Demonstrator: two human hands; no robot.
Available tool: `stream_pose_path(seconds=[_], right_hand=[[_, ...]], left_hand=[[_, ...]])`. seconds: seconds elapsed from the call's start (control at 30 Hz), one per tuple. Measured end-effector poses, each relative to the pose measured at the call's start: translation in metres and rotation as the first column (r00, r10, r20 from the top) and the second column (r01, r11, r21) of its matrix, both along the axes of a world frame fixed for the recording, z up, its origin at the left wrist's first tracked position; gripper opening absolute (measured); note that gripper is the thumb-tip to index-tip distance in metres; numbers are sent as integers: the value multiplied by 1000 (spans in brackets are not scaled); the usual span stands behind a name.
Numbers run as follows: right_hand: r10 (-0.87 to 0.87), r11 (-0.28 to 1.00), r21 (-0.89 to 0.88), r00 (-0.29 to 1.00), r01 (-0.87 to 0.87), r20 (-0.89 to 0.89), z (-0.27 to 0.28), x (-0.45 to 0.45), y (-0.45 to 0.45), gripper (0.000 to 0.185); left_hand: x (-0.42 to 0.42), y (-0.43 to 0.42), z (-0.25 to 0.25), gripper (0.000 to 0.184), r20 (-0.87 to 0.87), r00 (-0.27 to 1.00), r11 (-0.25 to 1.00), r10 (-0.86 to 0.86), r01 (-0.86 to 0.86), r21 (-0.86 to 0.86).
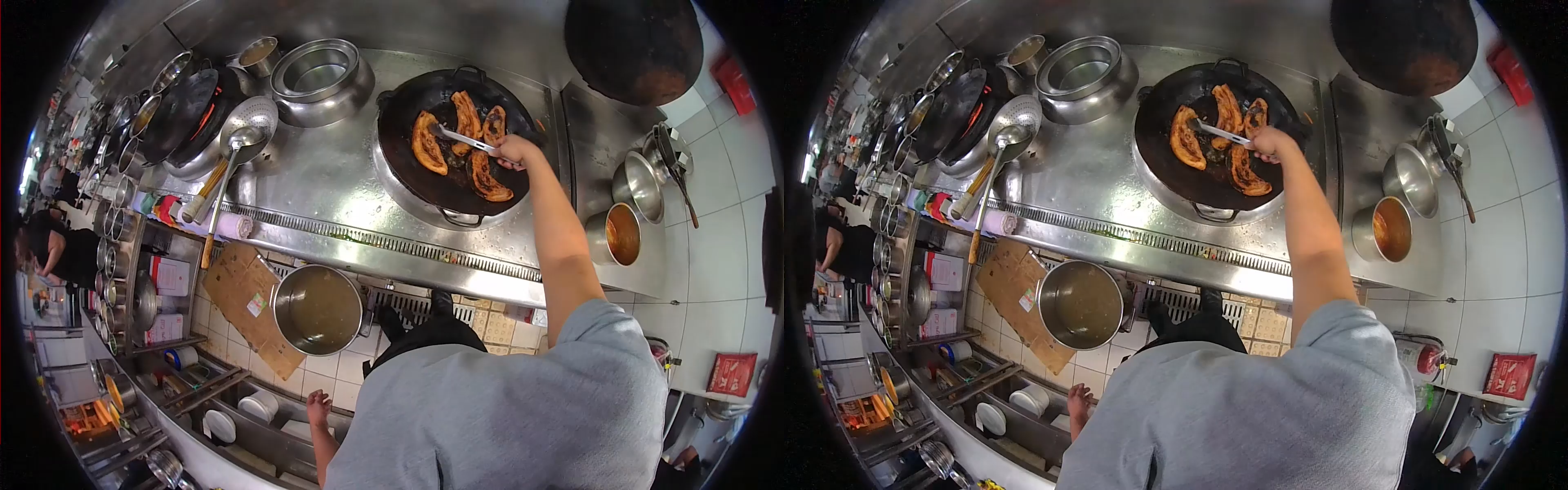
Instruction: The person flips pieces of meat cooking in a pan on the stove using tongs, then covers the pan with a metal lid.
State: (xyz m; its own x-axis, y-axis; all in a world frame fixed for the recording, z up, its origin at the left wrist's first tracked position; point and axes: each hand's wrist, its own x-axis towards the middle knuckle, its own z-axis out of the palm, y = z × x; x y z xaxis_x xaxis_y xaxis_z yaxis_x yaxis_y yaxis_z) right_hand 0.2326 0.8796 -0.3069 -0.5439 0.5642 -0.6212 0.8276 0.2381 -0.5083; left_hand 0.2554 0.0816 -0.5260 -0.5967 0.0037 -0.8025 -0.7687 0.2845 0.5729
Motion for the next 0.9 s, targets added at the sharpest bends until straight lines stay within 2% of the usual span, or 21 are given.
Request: stream_pose_path(seconds=[0.1,0.17,0.2,0.23,0.3,0.37,0.47,0.5,0.57,0.63,0.7,0.73,0.83,0.87,0.9], right_hand=[[-61,998,-11,994,60,-88,-12,4,-6,15],[-114,993,-11,967,115,-229,-20,10,2,16],[-160,986,-7,948,165,-275,-2,12,-8,19],[-167,985,-9,947,171,-274,-10,13,2,19],[-97,953,254,962,164,-255,-21,10,21,23],[-105,951,261,969,163,-225,-23,5,33,22],[-55,925,372,997,74,-62,-18,-5,27,21],[-59,926,370,996,78,-61,-24,-6,28,21],[-174,967,172,981,186,-86,-41,-6,33,24],[-192,965,164,977,205,-95,-32,-1,32,29],[-85,925,372,996,75,10,-17,-2,34,29],[-19,849,528,997,-22,71,-7,-1,28,32],[-17,791,611,1000,15,-2,-3,-12,-2,35],[-107,735,675,994,64,23,-40,-25,13,30],[-133,781,624,982,19,137,-46,-31,12,30]], left_hand=[[-16,17,6,17,8,997,996,-80,80,-48],[-24,23,11,17,15,995,993,-98,99,-65],[-27,24,12,16,25,994,991,-108,109,-82],[-30,24,14,16,26,993,990,-113,115,-84],[-36,19,15,16,23,987,982,-160,162,-93],[-41,9,9,16,36,986,982,-163,166,-90],[-42,0,9,16,58,985,981,-163,169,-99],[-42,-3,9,16,63,984,980,-164,170,-108],[-42,-4,13,16,55,984,980,-168,173,-100],[-43,-1,14,16,43,986,983,-161,165,-85],[-42,2,15,17,57,988,985,-146,151,-86],[-42,4,15,17,55,989,986,-139,144,-85],[-40,4,11,18,74,983,981,-166,173,-93],[-40,5,10,18,85,976,973,-202,210,-101],[-40,4,7,19,96,967,963,-237,247,-108]])
